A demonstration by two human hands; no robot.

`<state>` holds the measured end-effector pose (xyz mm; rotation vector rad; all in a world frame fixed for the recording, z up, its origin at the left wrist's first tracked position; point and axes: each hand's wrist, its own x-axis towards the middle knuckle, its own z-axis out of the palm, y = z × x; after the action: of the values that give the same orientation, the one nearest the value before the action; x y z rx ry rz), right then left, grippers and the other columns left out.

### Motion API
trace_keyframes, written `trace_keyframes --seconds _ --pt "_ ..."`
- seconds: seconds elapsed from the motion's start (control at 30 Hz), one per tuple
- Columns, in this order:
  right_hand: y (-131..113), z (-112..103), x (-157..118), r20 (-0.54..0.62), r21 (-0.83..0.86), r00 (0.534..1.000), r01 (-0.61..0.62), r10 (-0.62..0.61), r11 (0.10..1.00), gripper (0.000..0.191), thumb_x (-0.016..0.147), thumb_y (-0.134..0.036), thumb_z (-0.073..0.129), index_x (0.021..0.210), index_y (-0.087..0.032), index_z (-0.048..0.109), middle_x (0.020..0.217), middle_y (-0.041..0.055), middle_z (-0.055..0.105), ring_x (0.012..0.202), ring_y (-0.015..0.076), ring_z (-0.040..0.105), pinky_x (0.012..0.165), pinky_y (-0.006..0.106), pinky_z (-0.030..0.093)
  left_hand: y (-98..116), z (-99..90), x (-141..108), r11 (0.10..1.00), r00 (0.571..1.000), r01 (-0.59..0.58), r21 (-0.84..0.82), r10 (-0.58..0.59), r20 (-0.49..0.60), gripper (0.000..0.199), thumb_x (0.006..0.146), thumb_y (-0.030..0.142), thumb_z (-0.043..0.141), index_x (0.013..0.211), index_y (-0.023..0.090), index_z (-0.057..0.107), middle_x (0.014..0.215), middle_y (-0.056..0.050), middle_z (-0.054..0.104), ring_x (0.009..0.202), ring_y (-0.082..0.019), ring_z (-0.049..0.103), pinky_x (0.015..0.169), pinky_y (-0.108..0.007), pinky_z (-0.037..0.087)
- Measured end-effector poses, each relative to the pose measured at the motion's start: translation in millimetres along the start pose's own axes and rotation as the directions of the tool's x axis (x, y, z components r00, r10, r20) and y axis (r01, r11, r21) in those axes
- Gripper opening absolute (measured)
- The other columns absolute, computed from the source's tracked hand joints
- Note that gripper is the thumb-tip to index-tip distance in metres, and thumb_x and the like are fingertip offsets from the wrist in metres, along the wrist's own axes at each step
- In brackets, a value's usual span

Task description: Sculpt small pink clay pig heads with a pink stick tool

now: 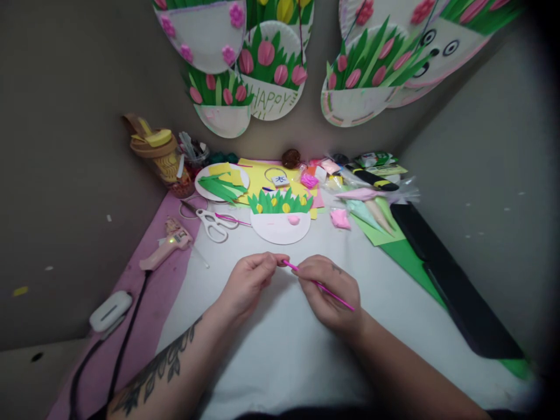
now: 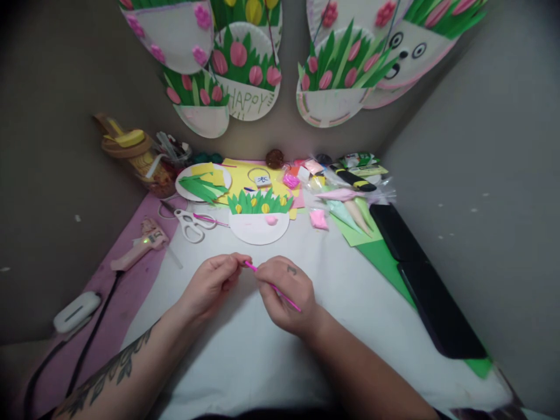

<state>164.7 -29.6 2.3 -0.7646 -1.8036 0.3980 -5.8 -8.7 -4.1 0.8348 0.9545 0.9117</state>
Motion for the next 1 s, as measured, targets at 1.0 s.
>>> trace_keyframes --seconds 1.0 --pt "14.6 5.1 -10.4 -0.061 -0.028 0.878 -0.477 0.475 0.879 0.007 0.085 -0.02 0.059 0.08 -0.021 0.063 0.075 -0.0004 0.066 0.07 0.0131 0.061 0.066 0.026 0.048 7.5 -5.2 7.0 0.997 0.97 -0.045 -0.061 0.029 -0.243 0.038 0.061 0.045 0.081 0.08 0.013 0.071 0.051 0.007 0.042 0.045 -0.003 0.029 0.042 -0.018 0.016"
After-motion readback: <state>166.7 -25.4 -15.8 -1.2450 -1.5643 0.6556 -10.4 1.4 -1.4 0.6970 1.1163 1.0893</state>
